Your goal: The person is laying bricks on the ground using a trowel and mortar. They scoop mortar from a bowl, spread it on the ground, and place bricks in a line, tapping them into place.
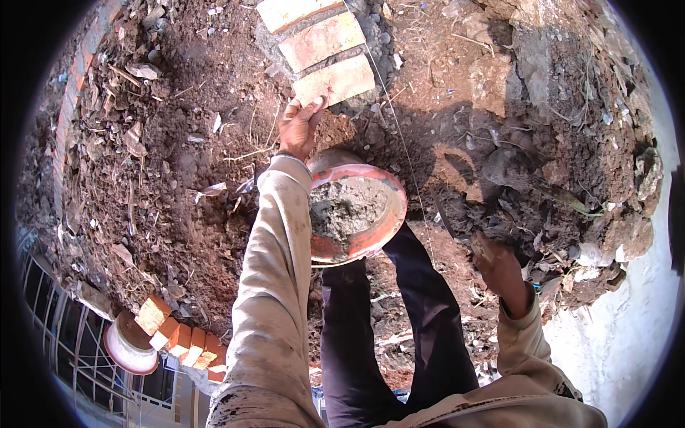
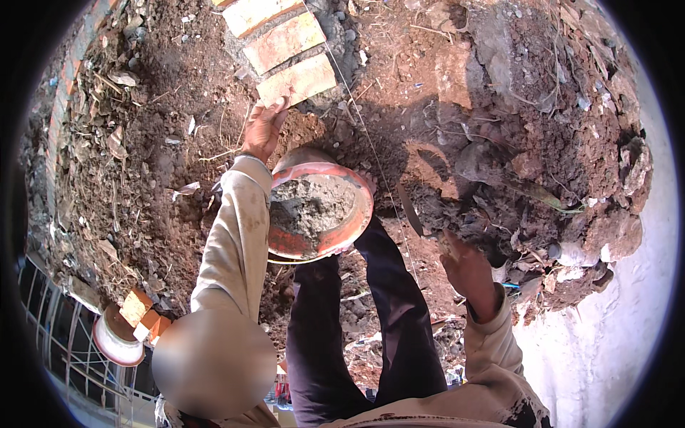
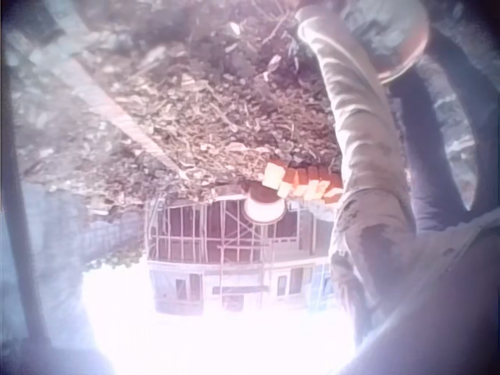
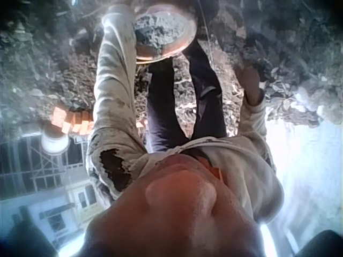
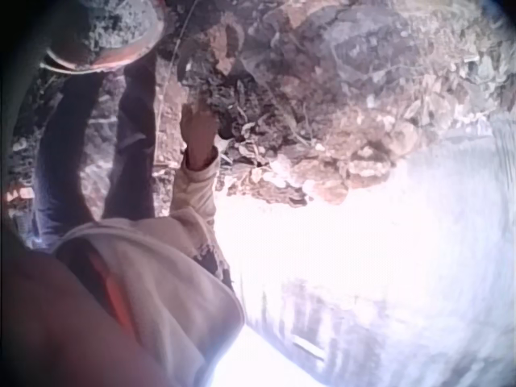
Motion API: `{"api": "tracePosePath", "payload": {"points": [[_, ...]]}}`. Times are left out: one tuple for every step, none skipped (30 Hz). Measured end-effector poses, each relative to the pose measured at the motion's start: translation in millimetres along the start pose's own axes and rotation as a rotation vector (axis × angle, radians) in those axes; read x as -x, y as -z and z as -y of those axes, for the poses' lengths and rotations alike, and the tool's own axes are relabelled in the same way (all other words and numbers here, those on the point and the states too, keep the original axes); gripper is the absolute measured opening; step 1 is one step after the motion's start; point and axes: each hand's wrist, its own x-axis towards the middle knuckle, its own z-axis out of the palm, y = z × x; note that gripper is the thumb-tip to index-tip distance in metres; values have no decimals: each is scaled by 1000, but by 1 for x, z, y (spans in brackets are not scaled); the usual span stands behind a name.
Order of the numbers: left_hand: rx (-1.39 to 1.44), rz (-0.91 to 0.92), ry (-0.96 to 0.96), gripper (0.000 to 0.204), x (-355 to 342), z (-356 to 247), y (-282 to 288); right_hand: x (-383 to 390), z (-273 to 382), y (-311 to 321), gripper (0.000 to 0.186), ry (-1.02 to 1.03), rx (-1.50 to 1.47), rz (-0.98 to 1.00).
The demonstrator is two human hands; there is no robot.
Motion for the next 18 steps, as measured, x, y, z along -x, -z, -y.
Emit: {"api": "tracePosePath", "payload": {"points": [[-139,-41,-53,27,1,1,-2,0,1,1,51,-28,10,32],[-278,-90,-101,27,1,2,-3,1,1,2,51,-38,7,43],[-417,-139,-149,26,0,2,-4,1,1,3,51,-25,-12,38],[-547,-230,-198,31,-1,2,-6,1,0,3,51,-32,-5,48],[-584,-229,-196,31,-3,2,-7,1,0,2,51,-15,-12,38],[-626,-236,-194,31,-5,0,-8,0,-1,1,51,37,-36,14],[-720,-266,-184,33,-5,-1,-9,0,-1,-1,51,31,-18,21],[-838,-317,-133,35,-6,-3,-10,-1,-1,-3,51,59,-17,15],[-923,-318,-179,37,-6,-5,-12,-2,-1,-4,51,95,-28,1],[-1033,-342,-185,39,-5,-6,-14,-2,-1,-5,52,94,-15,9],[-1144,-365,-189,41,-3,-9,-16,-3,0,-6,52,102,-15,13],[-1125,-339,-182,42,-2,-11,-18,-3,1,-5,52,114,-32,13],[-1105,-314,-177,43,0,-13,-21,-4,2,-5,52,112,-40,12],[-1089,-298,-175,44,1,-15,-24,-4,4,-3,52,119,-62,6],[-1087,-301,-184,44,2,-17,-26,-4,7,-1,52,154,-104,-16],[-1092,-310,-194,44,2,-19,-29,-5,10,1,51,136,-127,-12],[-1096,-313,-182,45,2,-20,-31,-7,14,3,50,147,-170,-22],[-1120,-316,-161,47,2,-21,-32,-11,18,4,50,156,-212,-34]]}}
